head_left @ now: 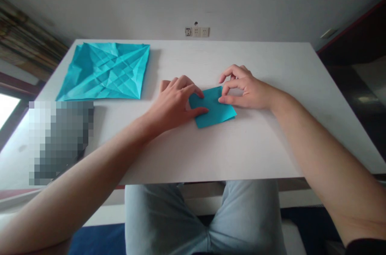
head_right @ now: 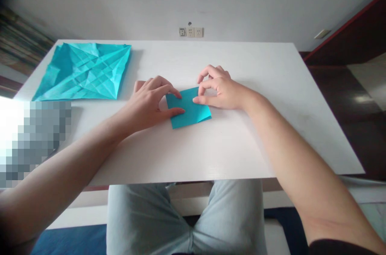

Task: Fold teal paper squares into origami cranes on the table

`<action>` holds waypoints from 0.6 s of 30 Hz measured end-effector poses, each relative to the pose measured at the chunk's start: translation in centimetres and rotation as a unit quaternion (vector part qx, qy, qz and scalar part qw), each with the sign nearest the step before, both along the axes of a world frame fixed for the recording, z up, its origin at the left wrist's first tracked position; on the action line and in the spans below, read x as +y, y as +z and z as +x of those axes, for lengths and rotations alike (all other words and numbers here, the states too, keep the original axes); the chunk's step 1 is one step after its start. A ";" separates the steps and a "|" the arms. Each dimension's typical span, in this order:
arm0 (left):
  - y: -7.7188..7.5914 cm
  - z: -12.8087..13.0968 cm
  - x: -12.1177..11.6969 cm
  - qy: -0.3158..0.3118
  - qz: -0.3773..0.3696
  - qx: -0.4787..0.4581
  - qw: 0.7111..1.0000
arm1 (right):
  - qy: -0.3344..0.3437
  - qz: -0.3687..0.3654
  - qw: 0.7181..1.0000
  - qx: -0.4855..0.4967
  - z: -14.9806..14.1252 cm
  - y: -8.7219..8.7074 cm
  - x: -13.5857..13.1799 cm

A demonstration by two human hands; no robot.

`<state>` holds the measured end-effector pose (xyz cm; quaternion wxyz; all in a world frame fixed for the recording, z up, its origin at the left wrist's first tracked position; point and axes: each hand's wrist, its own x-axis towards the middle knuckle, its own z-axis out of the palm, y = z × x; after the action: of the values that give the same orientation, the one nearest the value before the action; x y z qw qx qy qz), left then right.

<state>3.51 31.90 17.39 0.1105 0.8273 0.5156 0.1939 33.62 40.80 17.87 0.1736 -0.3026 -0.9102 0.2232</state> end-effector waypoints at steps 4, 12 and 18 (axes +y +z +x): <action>-0.2 -0.2 0.0 0.001 0.007 0.005 1.000 | -0.015 -0.014 0.999 -0.042 1.1 0.1 0.4; 0.1 -0.8 0.7 -0.013 0.011 -0.002 1.000 | -0.046 -0.033 0.997 -0.052 1.6 -0.1 1.0; 0.0 -0.8 0.8 -0.003 0.031 -0.014 0.999 | -0.074 -0.010 0.996 -0.053 1.6 -0.3 1.3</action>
<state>2.74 32.66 17.39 0.0928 0.8292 0.5051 0.2206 35.18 42.13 17.54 0.1387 -0.3824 -0.8908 0.2024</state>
